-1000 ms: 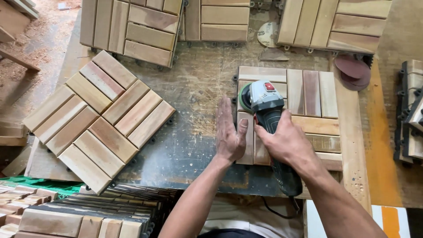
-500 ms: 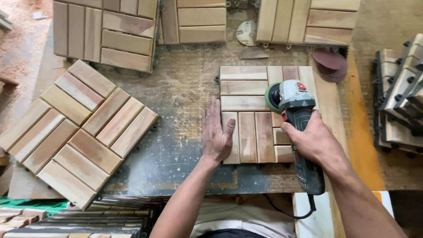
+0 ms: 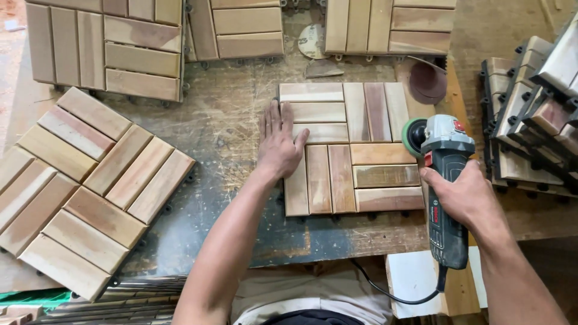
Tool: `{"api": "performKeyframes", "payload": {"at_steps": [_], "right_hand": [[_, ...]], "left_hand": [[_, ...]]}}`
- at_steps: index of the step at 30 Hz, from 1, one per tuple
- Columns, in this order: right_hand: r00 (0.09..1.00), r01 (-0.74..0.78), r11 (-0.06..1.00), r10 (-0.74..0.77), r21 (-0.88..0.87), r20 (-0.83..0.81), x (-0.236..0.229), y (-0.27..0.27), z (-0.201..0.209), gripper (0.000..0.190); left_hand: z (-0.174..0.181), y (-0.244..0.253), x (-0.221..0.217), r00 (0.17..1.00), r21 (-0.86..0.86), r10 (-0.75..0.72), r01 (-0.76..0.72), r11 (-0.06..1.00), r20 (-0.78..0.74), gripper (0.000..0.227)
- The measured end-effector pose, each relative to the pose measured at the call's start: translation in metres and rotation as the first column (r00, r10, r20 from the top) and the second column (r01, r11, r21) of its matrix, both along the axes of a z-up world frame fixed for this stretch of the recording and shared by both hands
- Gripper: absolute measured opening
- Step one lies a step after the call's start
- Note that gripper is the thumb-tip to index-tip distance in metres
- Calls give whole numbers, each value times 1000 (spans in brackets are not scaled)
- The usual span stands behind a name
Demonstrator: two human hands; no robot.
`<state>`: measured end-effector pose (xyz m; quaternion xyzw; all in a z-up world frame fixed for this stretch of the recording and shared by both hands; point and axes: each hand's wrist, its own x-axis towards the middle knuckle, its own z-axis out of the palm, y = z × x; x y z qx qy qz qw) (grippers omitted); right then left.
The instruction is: Using a power sander to smooth the surface of wooden interlocking floor tiles on a workbench.
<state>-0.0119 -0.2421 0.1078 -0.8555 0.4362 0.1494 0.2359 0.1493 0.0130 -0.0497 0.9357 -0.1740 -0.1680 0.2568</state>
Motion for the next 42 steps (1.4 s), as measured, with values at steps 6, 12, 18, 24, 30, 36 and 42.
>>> {"api": "performKeyframes", "payload": {"at_steps": [6, 12, 18, 24, 30, 36, 42], "right_hand": [[995, 0, 999, 5, 47, -96, 14, 56, 23, 62], [979, -200, 973, 203, 119, -20, 28, 100, 11, 79], [928, -361, 921, 370, 144, -37, 35, 139, -2, 91], [924, -363, 913, 379, 186, -59, 28, 151, 10, 96], [970, -237, 958, 224, 161, 94, 20, 124, 25, 100], [998, -56, 995, 59, 88, -30, 22, 65, 23, 99], [996, 70, 996, -67, 62, -52, 16, 37, 37, 80]], "left_hand": [[-12, 4, 21, 999, -9, 3, -3, 1000, 35, 77], [-35, 52, 38, 1000, -559, 17, -23, 829, -16, 62], [-8, 64, 29, 988, -711, -12, -104, 696, -156, 58], [4, 65, 26, 989, -724, -6, -105, 682, -148, 59], [6, 62, 25, 992, -691, 0, -87, 718, -124, 59], [29, 53, 22, 964, -620, -23, -151, 770, -264, 74], [35, 53, 19, 970, -543, -6, -131, 829, -244, 80]]}}
